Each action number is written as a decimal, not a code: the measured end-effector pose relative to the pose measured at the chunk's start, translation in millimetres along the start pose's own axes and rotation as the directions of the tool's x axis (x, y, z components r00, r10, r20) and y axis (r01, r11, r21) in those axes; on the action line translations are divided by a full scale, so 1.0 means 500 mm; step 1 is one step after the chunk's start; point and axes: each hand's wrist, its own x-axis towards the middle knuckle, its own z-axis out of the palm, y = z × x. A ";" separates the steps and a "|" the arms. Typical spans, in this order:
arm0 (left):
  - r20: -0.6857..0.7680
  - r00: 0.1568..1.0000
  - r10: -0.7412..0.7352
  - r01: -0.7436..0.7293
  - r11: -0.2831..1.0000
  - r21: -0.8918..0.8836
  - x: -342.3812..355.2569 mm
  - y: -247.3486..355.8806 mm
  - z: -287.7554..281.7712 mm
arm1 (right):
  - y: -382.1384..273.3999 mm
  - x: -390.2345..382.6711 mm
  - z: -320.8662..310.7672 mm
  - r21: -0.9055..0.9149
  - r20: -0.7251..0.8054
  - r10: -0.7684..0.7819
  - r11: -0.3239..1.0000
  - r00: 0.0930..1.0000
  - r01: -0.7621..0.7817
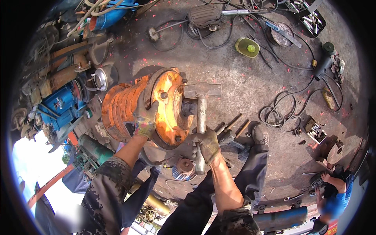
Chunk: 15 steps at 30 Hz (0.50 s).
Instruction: The person uses a hammer and a power drill to work on a large, rusty mechanical component. They repeatedly strike the component with the hammer and use the drill to remove or adjust parts.
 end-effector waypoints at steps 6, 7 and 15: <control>0.012 1.000 0.028 -0.028 0.999 -0.041 0.022 -0.019 0.015 | 0.170 -0.005 -0.139 0.198 -0.314 -0.243 0.929 0.918 0.313; -0.020 0.999 0.029 -0.031 0.995 -0.093 0.009 -0.017 -0.002 | 0.168 -0.005 -0.177 0.220 -0.295 -0.195 0.939 0.935 0.265; -0.017 1.000 -0.022 0.021 0.998 -0.063 -0.001 0.030 0.004 | 0.205 0.028 -0.253 0.319 -0.376 -0.146 0.907 0.915 0.275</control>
